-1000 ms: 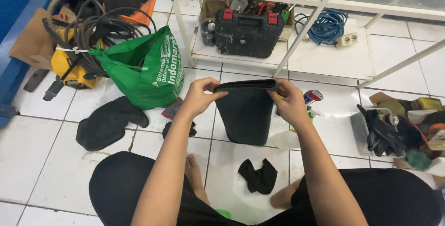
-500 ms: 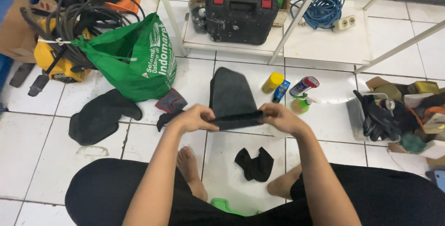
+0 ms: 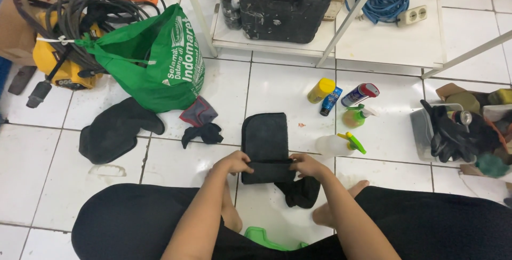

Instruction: The person sits on the floor and wipes a wooden-handled brush with a black cloth. They then place the brush into a clear plastic container along with other cleaning tools. Finally, the person folds several black cloths and places them into a black fabric pouch.

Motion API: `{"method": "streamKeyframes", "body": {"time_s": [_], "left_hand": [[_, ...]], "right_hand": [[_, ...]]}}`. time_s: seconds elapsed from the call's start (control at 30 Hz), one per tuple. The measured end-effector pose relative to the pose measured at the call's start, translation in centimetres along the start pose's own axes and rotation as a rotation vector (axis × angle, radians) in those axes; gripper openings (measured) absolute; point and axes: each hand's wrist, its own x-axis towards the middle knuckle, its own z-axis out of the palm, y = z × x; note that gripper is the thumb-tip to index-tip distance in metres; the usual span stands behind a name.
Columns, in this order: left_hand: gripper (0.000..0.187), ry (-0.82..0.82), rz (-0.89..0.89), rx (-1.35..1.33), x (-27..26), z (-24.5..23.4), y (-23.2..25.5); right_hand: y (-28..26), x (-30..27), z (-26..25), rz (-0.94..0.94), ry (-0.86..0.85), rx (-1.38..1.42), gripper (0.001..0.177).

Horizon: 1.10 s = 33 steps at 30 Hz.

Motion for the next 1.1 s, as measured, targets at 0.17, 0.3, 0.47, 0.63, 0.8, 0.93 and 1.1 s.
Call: {"method": "streamKeyframes", "body": {"time_s": [0.17,0.3,0.47,0.63,0.8,0.93,1.1], "left_hand": [[0.046,0.356,0.197,-0.111,3.0,-2.0,2.7],[0.056,0.517,0.283,-0.249,0.8,-3.8,6.4],[0.027,0.652,0.103,-0.174,5.3,-4.2,1.0],[0.021,0.786,-0.119,-0.096,6.4,-3.9,-3.4],[0.058,0.811,-0.287,-0.074,2.7,-3.8,-3.1],[0.077,0.795,-0.302,-0.155,5.2,-3.3,-6.0],[0.062,0.979,-0.209,-0.161,11.0,-3.5,-10.9]], "right_hand": [[-5.1,2.1,-1.0,-0.223,0.213,0.054,0.031],[-10.1,-0.3,-1.2,-0.318,0.523,-0.045,0.056],[-6.7,3.4,-0.5,-0.258,0.577,0.031,0.019],[-6.3,3.2,-0.5,-0.144,0.489,0.159,0.018],[-3.0,7.7,-0.9,-0.192,0.604,-0.072,0.051],[-3.0,7.0,-0.9,-0.102,0.583,-0.154,0.063],[-2.3,7.4,-0.7,-0.106,0.418,-0.159,0.054]]}}
